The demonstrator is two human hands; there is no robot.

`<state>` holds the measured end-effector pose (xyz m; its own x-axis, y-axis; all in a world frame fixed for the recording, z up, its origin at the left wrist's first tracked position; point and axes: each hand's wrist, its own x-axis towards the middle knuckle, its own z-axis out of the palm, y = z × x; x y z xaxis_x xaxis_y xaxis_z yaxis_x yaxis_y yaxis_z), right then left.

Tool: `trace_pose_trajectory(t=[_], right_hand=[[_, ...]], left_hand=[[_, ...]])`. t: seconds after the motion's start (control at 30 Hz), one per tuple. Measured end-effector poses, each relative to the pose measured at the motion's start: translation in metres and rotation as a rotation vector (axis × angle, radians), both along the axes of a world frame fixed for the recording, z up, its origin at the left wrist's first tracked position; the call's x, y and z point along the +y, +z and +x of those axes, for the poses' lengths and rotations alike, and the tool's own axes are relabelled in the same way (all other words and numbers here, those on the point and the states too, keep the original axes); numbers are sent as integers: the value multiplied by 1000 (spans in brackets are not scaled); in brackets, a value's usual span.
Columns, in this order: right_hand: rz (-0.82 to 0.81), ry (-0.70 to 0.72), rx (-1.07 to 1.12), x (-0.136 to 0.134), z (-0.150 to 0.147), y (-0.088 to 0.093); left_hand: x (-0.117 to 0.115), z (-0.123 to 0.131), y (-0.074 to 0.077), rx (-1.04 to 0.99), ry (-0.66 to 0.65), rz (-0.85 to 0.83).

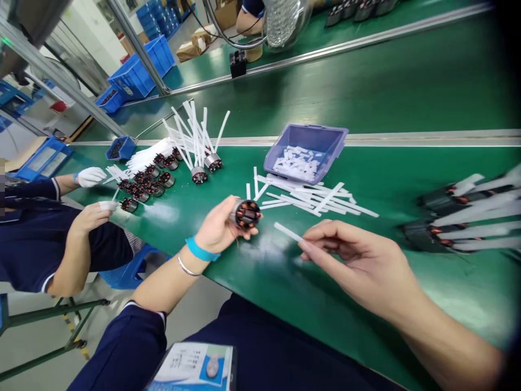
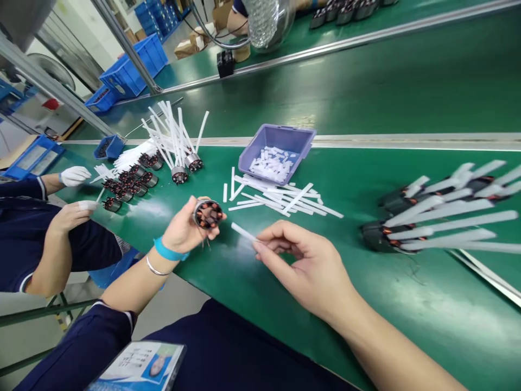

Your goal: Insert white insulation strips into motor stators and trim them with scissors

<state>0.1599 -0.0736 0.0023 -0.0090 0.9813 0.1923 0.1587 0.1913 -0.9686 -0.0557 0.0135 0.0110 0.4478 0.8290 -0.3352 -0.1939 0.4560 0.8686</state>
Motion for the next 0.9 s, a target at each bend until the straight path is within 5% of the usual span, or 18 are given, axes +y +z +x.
trace_pose_trajectory(t=[0.2, 0.43, 0.7, 0.9], right_hand=[[-28, -97, 22, 0, 9, 0], [-348, -178, 201, 6, 21, -20], [-455, -143, 207, 5, 21, -36], [-186, -55, -40, 2, 21, -40]], left_hand=[[-12, 58, -10, 93, -181, 55], [-12, 55, -25, -56, -441, 47], [-19, 54, -36, 128, -364, 167], [-21, 53, -37, 141, -325, 226]])
